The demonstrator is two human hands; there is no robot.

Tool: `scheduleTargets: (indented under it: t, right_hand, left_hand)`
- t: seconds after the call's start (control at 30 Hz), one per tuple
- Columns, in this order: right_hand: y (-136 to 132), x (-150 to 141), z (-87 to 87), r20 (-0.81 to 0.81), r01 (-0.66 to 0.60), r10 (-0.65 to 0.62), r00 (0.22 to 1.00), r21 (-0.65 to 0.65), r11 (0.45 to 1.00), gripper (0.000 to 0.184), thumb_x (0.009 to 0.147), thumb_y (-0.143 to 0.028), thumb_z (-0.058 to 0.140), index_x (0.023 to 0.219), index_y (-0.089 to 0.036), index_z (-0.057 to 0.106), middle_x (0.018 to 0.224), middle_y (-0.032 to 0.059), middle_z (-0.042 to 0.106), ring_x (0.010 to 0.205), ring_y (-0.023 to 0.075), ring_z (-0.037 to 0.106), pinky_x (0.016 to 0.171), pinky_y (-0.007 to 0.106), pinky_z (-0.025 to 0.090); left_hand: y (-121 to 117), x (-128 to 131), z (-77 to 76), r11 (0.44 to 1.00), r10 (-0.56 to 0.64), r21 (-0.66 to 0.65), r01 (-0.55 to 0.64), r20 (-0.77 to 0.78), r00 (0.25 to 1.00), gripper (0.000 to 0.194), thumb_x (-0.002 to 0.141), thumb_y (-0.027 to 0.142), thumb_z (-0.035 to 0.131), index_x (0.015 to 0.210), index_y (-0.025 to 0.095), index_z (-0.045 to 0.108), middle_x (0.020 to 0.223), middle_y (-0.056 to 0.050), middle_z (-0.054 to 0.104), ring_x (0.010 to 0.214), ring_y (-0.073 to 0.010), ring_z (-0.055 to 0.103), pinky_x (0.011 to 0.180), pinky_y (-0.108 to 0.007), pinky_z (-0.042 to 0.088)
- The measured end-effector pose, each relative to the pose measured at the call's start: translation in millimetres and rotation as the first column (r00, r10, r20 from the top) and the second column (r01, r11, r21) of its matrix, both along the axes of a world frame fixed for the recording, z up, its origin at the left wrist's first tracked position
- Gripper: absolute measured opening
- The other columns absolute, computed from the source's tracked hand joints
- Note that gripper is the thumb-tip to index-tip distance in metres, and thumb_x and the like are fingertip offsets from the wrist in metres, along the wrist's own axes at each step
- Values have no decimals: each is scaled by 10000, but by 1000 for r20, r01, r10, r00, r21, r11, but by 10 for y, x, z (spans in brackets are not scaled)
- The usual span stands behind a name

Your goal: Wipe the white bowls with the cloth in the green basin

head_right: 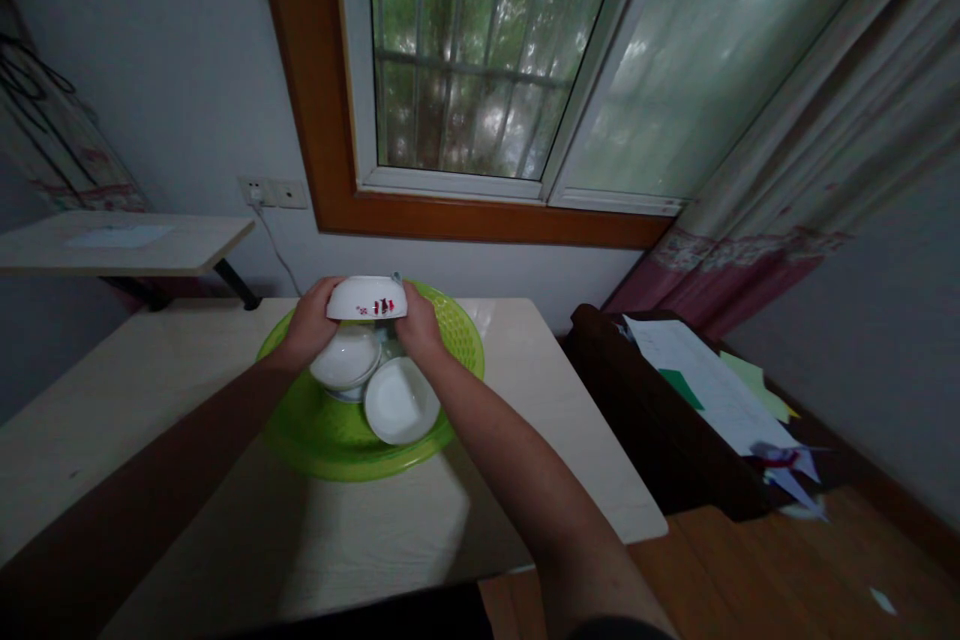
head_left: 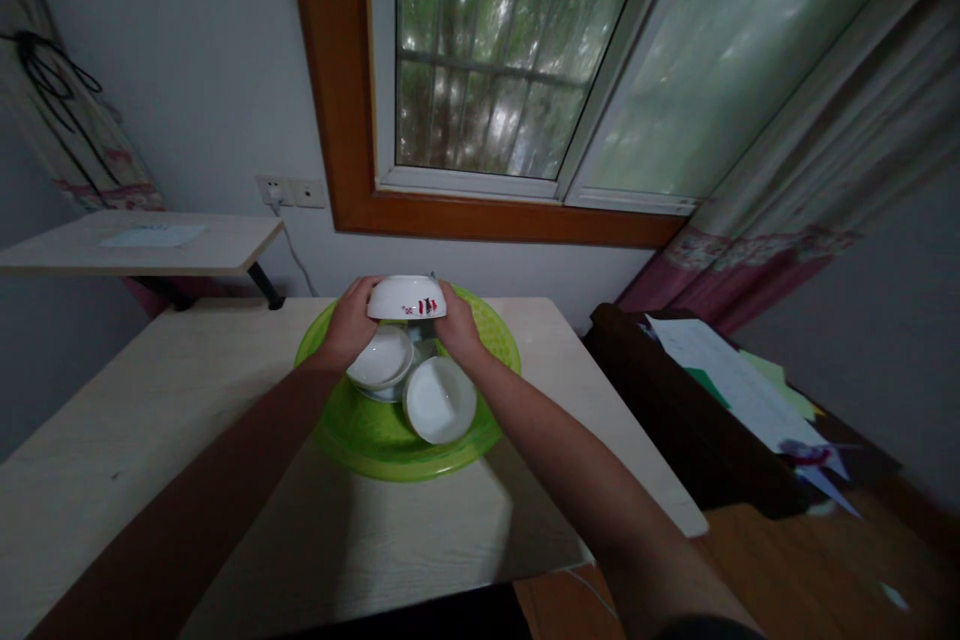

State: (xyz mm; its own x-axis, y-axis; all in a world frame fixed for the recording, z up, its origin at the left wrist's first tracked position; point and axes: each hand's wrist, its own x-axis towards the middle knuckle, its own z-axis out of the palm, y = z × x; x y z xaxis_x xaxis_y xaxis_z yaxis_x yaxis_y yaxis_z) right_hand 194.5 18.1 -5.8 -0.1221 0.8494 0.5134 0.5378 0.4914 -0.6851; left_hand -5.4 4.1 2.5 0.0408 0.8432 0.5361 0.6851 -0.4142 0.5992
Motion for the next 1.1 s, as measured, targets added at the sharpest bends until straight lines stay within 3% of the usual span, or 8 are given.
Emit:
scheduleTargets:
  t: [0.13, 0.23, 0.4, 0.47, 0.67, 0.87, 0.97, 1.1]
  right_hand:
    - [-46, 33, 75, 32, 66, -67, 997, 18, 998, 264, 889, -120, 514, 1108, -193, 641, 1035, 85, 741, 946, 244, 697, 851, 352, 541]
    - [-75, 53, 100, 62, 84, -87, 994, 50, 995, 241, 918, -167, 516, 1127, -192, 633, 1070, 103, 729, 977, 254, 689, 882, 368, 535]
    - [-71, 43, 58, 124, 48, -64, 990, 131, 990, 378, 928, -162, 472, 1295, -199, 556, 1240, 121, 671, 1158, 269, 626, 1011, 429, 493]
    - [-67, 22, 40, 139, 31, -53, 989, 155, 987, 440, 924, -142, 445, 1356, -192, 514, 1280, 132, 649, 1188, 272, 608, 1039, 451, 481]
    - [-96, -29, 60, 172, -52, 16, 985, 208, 977, 519, 909, -110, 433, 1418, -208, 463, 1367, 123, 603, 1244, 267, 580, 1090, 468, 459]
    - [-266, -93, 179, 333, -256, 145, 932, 317, 913, 643, 875, -108, 496, 1499, -208, 379, 1589, 109, 378, 1461, 265, 367, 1223, 509, 297]
    - [-360, -147, 240, 425, -365, 206, 881, 334, 869, 596, 904, -187, 533, 1486, -242, 415, 1601, 74, 363, 1533, 277, 215, 1245, 557, 234]
    - [-347, -144, 245, 362, -330, 202, 910, 337, 882, 602, 932, -286, 549, 1508, -251, 378, 1599, 84, 363, 1519, 266, 254, 1244, 543, 244]
  left_hand:
    - [-109, 96, 53, 997, 47, 64, -38, -144, 988, 571, 759, 77, 503, 1320, 177, 540, 1325, -122, 617, 1233, -252, 578, 1075, -369, 443]
    - [-205, 200, 89, 996, 88, -1, -91, -255, 963, 621, 806, 157, 560, 1416, 180, 444, 1385, -156, 585, 1241, -305, 586, 1060, -409, 453]
    - [-234, 246, 101, 965, 154, -152, -214, -332, 930, 515, 863, 171, 493, 1376, 155, 445, 1138, -198, 698, 963, -315, 702, 858, -398, 513]
    - [-197, 205, 85, 958, 167, -169, -232, -327, 930, 455, 854, 136, 459, 1309, 144, 490, 1032, -189, 716, 901, -310, 706, 804, -387, 509]
    - [-107, 80, 23, 969, 187, -121, -217, -219, 958, 373, 799, 123, 517, 1159, 202, 571, 994, -119, 722, 907, -274, 679, 780, -341, 487]
    - [-97, 28, 24, 975, 184, -93, -201, -161, 970, 319, 861, 197, 502, 1172, 209, 574, 1015, -113, 721, 889, -252, 673, 764, -322, 463]
    - [-95, 3, 36, 977, 178, -93, -191, -129, 976, 306, 873, 213, 499, 1169, 203, 577, 1015, -103, 720, 878, -228, 671, 749, -301, 458]
    - [-84, -25, 46, 976, 196, -87, -201, -55, 979, 332, 844, 212, 538, 1174, 208, 579, 1009, -81, 720, 870, -210, 660, 746, -288, 456]
